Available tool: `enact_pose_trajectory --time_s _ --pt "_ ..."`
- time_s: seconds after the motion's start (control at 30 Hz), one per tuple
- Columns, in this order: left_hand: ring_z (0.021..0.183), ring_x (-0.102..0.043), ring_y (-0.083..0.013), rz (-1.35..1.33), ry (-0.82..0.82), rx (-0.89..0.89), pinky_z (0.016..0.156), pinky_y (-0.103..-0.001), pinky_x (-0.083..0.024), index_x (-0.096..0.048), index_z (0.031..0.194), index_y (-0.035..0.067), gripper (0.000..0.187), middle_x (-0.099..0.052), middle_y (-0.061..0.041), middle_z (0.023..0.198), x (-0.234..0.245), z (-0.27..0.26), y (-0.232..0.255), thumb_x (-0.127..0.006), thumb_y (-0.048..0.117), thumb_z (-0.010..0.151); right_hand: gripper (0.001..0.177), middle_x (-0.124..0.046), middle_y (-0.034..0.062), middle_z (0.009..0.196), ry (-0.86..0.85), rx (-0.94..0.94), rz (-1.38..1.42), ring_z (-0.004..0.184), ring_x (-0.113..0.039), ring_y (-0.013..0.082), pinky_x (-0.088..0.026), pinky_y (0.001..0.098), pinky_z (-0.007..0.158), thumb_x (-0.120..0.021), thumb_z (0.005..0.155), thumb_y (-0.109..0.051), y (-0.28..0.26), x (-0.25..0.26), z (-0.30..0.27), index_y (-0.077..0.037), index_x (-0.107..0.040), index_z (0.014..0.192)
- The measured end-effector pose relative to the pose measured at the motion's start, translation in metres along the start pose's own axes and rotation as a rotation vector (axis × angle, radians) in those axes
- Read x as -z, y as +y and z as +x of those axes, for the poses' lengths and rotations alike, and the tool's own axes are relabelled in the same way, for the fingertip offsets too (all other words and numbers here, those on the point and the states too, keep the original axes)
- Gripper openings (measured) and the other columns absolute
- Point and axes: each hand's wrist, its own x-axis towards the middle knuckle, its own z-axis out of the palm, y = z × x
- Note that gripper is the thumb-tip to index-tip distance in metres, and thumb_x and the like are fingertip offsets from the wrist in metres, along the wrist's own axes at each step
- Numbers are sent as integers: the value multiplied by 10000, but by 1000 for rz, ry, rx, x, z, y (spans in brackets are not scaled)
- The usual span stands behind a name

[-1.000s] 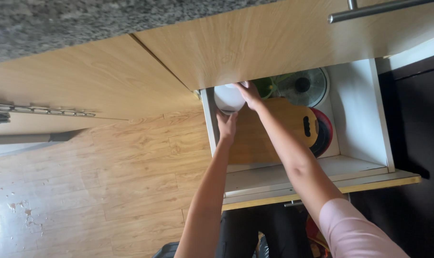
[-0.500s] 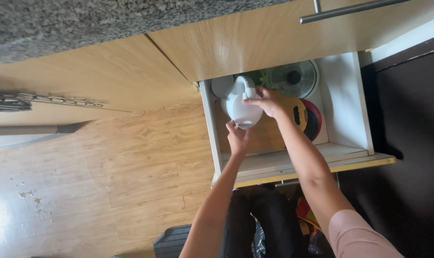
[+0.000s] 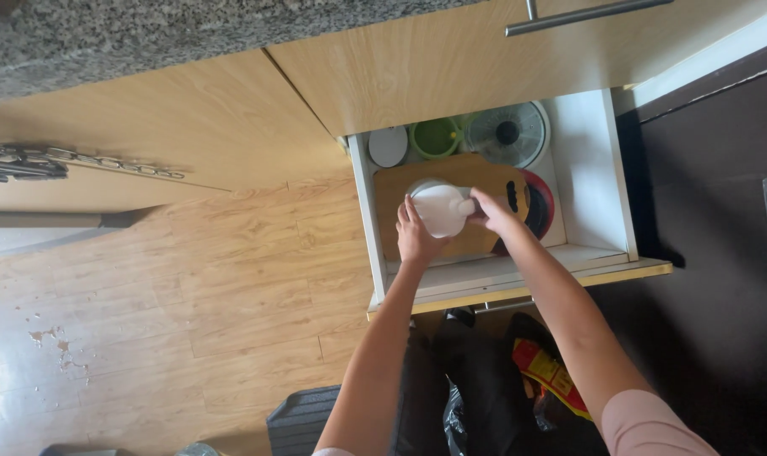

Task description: Retrieving an electric kettle from a drawer, filling it with water at the kitchen sink, and organizing it on the counter.

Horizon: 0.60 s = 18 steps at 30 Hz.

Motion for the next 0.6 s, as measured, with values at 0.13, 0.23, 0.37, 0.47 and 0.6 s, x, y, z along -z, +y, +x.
enact_pose_trajectory --time_s 0.13,0.23,0.37,0.47,0.6 --pt "1304 -474 -476 45 -58 -25 1020 -518 -511 -73 1592 90 1472 -316 -217 1541 -3 20 -24 -1010 291 476 338 -655 124 1128 -11 108 -119 930 -715 274 -653 498 742 -676 911 -242 0 -13 -22 -73 -597 1194" --pt "1308 -476 -477 56 -118 -49 1035 -523 -504 -69 1600 106 1531 -318 -239 1533 -19 40 -53 -1038 295 430 364 -656 177 1155 -31 99 -244 889 -725 311 -664 463 760 -549 1014 -282 11 -10 -21 -4 -591 1245" --pt "1319 -471 -479 68 -119 -95 1061 -537 -477 -85 1607 138 1596 -341 -245 1524 -14 63 -73 -1068 286 358 511 -670 195 1248 -109 235 -819 883 -719 346 -596 452 761 -440 1039 -459 -18 -41 -94 -135 -536 1422" --pt "1307 -482 -480 61 -124 -141 1072 -541 -469 -106 1616 155 1604 -371 -241 1506 -5 76 -74 -1064 271 334 670 -653 251 1252 -69 516 -1185 958 -671 429 -554 513 793 -579 969 -566 -9 -41 -90 -118 -489 1458" --pt "1279 -524 -451 17 -124 -295 1086 -528 -466 -194 1627 154 1560 -461 -232 1441 6 90 -67 -1038 266 320 888 -665 319 1224 357 1189 -1706 1026 -664 539 -557 583 746 -919 415 -576 -1 -50 -76 -189 -685 1180"
